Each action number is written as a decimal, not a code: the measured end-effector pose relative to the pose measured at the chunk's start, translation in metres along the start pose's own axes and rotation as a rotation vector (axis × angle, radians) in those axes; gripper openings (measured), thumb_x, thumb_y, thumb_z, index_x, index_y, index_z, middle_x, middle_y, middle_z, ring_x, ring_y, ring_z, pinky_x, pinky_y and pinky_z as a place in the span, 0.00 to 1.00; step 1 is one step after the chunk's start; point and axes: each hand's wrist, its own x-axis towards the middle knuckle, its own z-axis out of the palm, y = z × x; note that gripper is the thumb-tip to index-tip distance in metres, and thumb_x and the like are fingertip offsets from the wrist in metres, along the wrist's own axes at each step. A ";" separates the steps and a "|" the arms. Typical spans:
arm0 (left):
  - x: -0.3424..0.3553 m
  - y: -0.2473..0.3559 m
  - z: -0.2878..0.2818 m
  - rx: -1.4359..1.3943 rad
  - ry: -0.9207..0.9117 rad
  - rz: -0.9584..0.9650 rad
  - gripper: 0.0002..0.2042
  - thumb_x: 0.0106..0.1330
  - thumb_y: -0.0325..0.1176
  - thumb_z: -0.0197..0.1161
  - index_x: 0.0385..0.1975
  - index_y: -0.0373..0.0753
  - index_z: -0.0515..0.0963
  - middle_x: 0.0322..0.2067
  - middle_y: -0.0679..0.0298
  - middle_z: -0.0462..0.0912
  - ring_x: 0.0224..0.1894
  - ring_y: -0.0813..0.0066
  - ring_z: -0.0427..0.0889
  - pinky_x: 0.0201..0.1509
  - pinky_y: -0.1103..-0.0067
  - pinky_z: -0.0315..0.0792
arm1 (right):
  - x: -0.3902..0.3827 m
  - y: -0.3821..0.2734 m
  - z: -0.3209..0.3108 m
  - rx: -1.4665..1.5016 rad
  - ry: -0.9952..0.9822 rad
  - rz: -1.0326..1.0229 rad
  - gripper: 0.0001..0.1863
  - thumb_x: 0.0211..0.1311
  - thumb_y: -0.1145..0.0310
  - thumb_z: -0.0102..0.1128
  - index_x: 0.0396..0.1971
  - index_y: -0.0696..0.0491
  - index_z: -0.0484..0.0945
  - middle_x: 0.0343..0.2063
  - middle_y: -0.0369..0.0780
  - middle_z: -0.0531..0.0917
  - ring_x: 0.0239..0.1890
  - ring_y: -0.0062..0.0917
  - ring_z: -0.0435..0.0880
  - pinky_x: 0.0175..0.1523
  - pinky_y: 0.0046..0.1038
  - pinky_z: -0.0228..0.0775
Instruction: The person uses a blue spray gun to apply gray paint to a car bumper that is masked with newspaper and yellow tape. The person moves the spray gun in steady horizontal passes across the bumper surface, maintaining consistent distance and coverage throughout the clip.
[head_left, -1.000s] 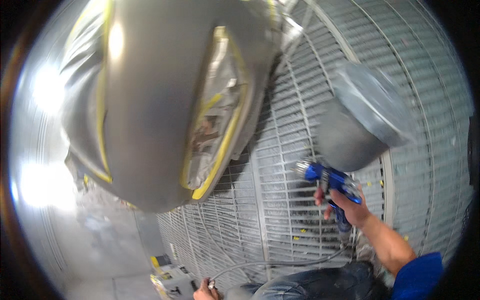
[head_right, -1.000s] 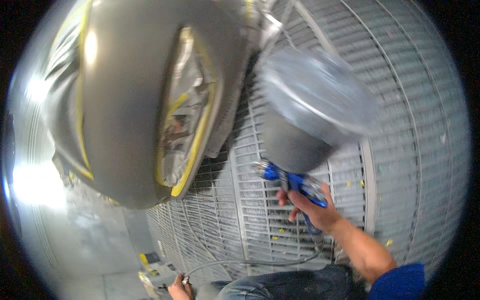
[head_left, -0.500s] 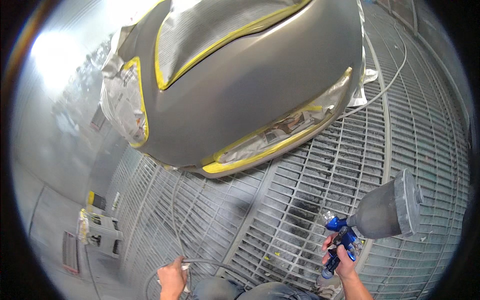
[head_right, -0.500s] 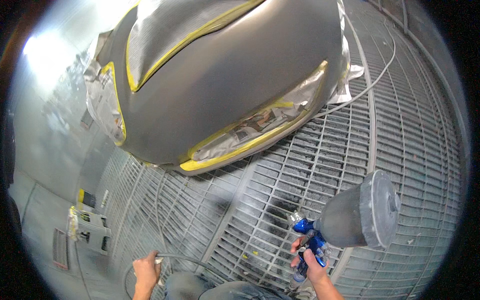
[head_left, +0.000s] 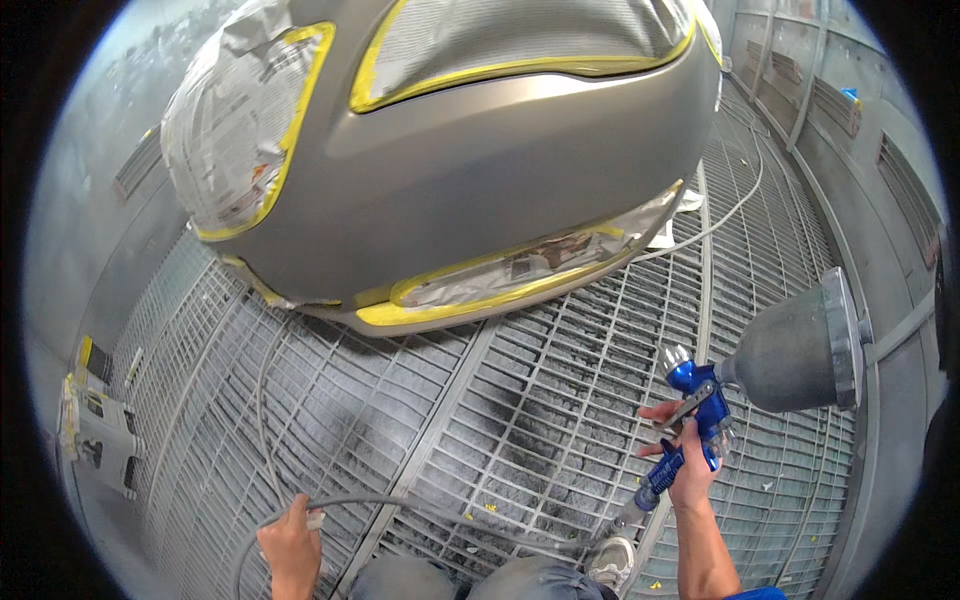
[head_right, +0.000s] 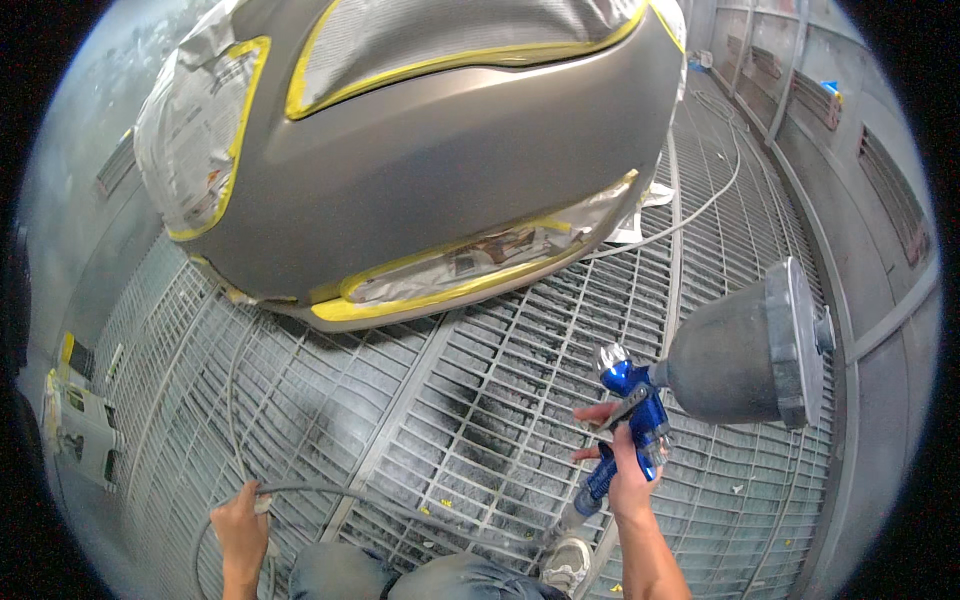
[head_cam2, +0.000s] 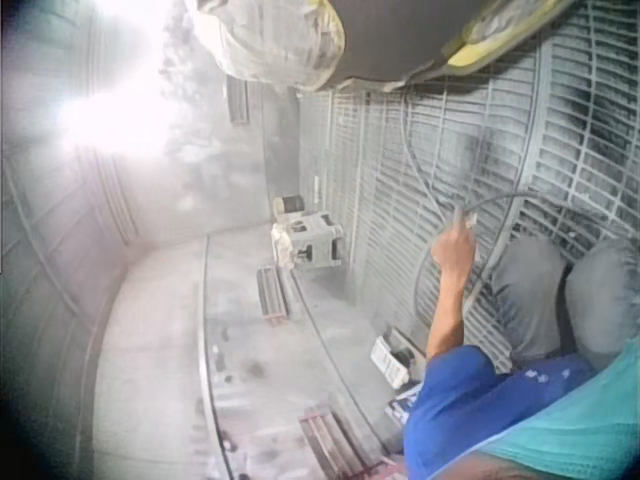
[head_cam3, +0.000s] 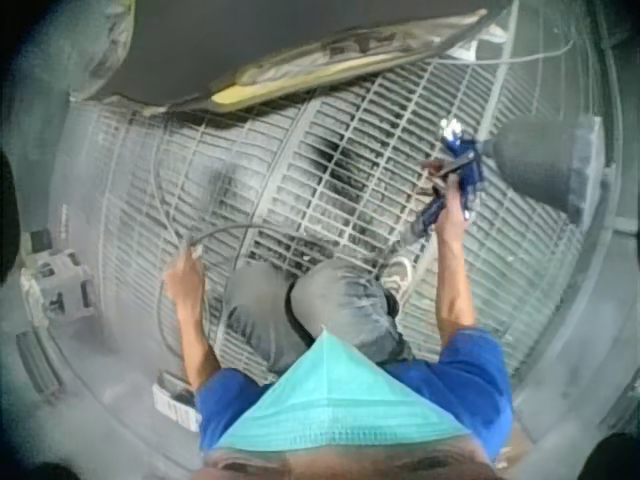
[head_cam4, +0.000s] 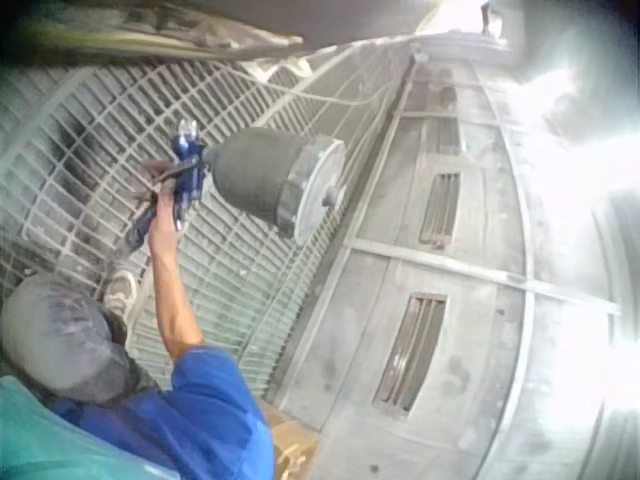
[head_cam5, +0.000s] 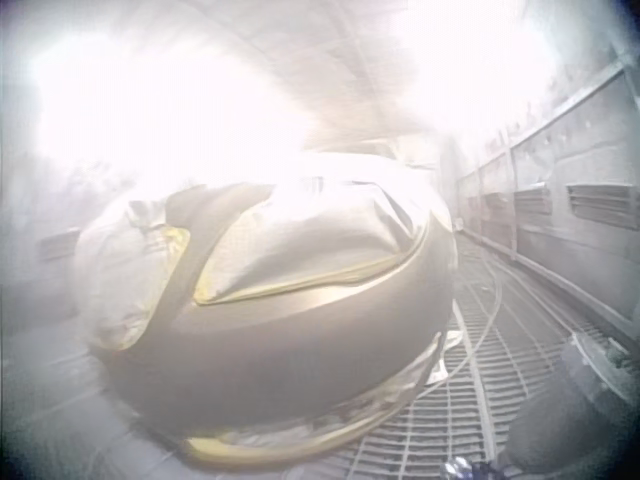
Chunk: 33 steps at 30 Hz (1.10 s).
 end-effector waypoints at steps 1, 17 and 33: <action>0.001 0.001 0.003 0.005 0.015 -0.005 0.15 0.50 0.22 0.64 0.40 0.36 0.78 0.23 0.54 0.81 0.24 0.54 0.81 0.26 0.67 0.69 | 0.002 -0.002 0.007 -0.046 0.002 -0.024 0.20 0.70 0.54 0.52 0.46 0.57 0.73 0.41 0.43 0.79 0.46 0.33 0.83 0.29 0.31 0.81; -0.015 -0.032 -0.005 0.000 0.042 -0.003 0.09 0.57 0.27 0.64 0.38 0.37 0.78 0.17 0.63 0.80 0.17 0.67 0.81 0.19 0.73 0.70 | -0.019 0.038 0.037 -0.074 -0.135 0.026 0.20 0.71 0.53 0.51 0.47 0.57 0.74 0.38 0.41 0.79 0.38 0.20 0.79 0.22 0.21 0.74; -0.015 -0.141 -0.095 -0.096 -0.116 -0.295 0.11 0.53 0.23 0.66 0.36 0.38 0.77 0.18 0.61 0.80 0.18 0.64 0.80 0.20 0.71 0.67 | -0.038 0.003 0.208 -0.253 -0.116 0.215 0.19 0.71 0.56 0.51 0.45 0.57 0.76 0.37 0.41 0.80 0.39 0.23 0.80 0.24 0.25 0.77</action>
